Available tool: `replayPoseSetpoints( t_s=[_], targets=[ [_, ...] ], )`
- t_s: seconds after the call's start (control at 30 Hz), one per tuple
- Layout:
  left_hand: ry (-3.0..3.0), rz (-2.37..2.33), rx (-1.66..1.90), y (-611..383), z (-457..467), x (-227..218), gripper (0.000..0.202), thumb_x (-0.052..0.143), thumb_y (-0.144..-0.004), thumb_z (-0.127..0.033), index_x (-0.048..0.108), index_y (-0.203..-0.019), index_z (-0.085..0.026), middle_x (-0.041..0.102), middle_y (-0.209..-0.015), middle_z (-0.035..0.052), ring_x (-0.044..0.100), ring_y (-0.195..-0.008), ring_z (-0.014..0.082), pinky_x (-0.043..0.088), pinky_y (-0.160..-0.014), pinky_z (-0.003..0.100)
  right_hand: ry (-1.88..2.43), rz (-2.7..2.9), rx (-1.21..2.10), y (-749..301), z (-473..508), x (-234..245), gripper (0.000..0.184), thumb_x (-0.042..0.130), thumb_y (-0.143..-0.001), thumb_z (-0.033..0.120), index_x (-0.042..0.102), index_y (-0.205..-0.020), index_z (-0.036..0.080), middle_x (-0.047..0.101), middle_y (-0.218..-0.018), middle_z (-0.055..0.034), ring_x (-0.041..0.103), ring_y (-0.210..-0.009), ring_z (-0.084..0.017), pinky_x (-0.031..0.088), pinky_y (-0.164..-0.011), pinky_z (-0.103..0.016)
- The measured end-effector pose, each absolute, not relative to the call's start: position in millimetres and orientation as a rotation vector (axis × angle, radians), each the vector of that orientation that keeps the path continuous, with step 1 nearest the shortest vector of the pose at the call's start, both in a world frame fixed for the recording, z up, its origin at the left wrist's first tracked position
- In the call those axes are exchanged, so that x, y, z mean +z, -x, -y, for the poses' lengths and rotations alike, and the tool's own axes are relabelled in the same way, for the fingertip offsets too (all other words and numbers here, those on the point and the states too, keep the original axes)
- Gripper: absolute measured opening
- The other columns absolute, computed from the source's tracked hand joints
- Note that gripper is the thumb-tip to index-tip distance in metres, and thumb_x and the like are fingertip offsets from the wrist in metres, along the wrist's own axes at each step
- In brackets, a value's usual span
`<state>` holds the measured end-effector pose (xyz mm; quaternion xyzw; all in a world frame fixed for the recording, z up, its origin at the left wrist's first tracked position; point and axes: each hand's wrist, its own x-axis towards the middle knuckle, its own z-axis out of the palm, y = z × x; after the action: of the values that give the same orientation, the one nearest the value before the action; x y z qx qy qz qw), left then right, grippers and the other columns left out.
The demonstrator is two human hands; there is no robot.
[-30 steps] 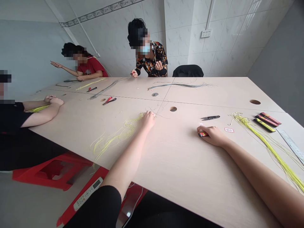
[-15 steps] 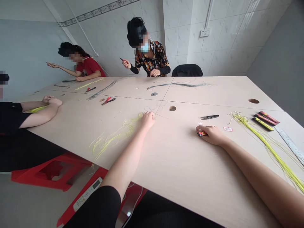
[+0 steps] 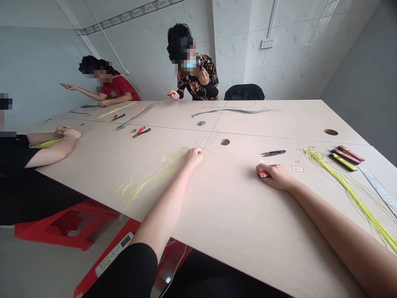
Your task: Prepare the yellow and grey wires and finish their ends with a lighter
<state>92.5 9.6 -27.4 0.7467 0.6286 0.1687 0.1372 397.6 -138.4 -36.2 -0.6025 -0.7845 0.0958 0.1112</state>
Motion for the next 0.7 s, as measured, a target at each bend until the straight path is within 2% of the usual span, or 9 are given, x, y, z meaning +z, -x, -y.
replayPoseSetpoints(
  t_s=[0.23,0.4,0.47,0.6,0.7],
  targets=[
    [-2.373,-1.634,0.729,-104.7,0.1,-19.9,0.015,0.043,-0.087,-0.021,0.056,-0.079,-0.019,0.063,-0.093,0.0056,0.055,-0.095,0.0191,0.042,-0.083,0.030,1.705,2.284,0.307,-397.8,137.8,-36.7,0.022,0.043,-0.077,0.023,0.059,-0.091,0.021,0.066,-0.074,-0.0036,0.056,-0.061,-0.017,0.036,-0.058,-0.025],
    [-2.699,-1.220,0.788,-136.9,35.2,-12.4,0.018,0.041,-0.089,-0.021,0.056,-0.080,-0.019,0.061,-0.089,0.0055,0.053,-0.087,0.0187,0.039,-0.077,0.031,1.682,2.150,0.436,-399.2,136.9,-37.6,0.020,0.047,-0.075,0.024,0.062,-0.088,0.020,0.065,-0.076,-0.0035,0.055,-0.066,-0.016,0.037,-0.062,-0.025],
    [-2.766,-1.055,0.767,-150.4,53.3,-13.3,0.020,0.040,-0.090,-0.021,0.056,-0.078,-0.019,0.061,-0.086,0.0048,0.052,-0.085,0.0185,0.037,-0.074,0.031,1.614,1.983,0.567,-396.3,137.6,-35.9,0.023,0.049,-0.079,0.032,0.065,-0.087,0.018,0.065,-0.077,-0.0041,0.053,-0.067,-0.015,0.038,-0.062,-0.025],
    [-2.811,-0.803,0.729,-169.8,80.4,-21.8,0.021,0.041,-0.091,-0.023,0.056,-0.077,-0.019,0.060,-0.085,0.0039,0.052,-0.083,0.0172,0.036,-0.072,0.031,1.494,1.694,0.784,-382.3,140.1,-30.9,0.043,0.051,-0.081,0.052,0.069,-0.085,0.014,0.058,-0.065,-0.0027,0.042,-0.058,-0.011,0.033,-0.054,-0.025],
    [-2.814,-0.747,0.699,-177.2,88.7,-28.6,0.017,0.042,-0.090,-0.022,0.055,-0.079,-0.018,0.060,-0.085,0.0044,0.052,-0.082,0.0170,0.036,-0.071,0.031,1.400,1.751,0.867,-372.5,141.1,-30.0,0.036,0.054,-0.079,0.046,0.071,-0.081,0.013,0.060,-0.067,-0.0028,0.043,-0.059,-0.011,0.034,-0.056,-0.025]
  ],
)
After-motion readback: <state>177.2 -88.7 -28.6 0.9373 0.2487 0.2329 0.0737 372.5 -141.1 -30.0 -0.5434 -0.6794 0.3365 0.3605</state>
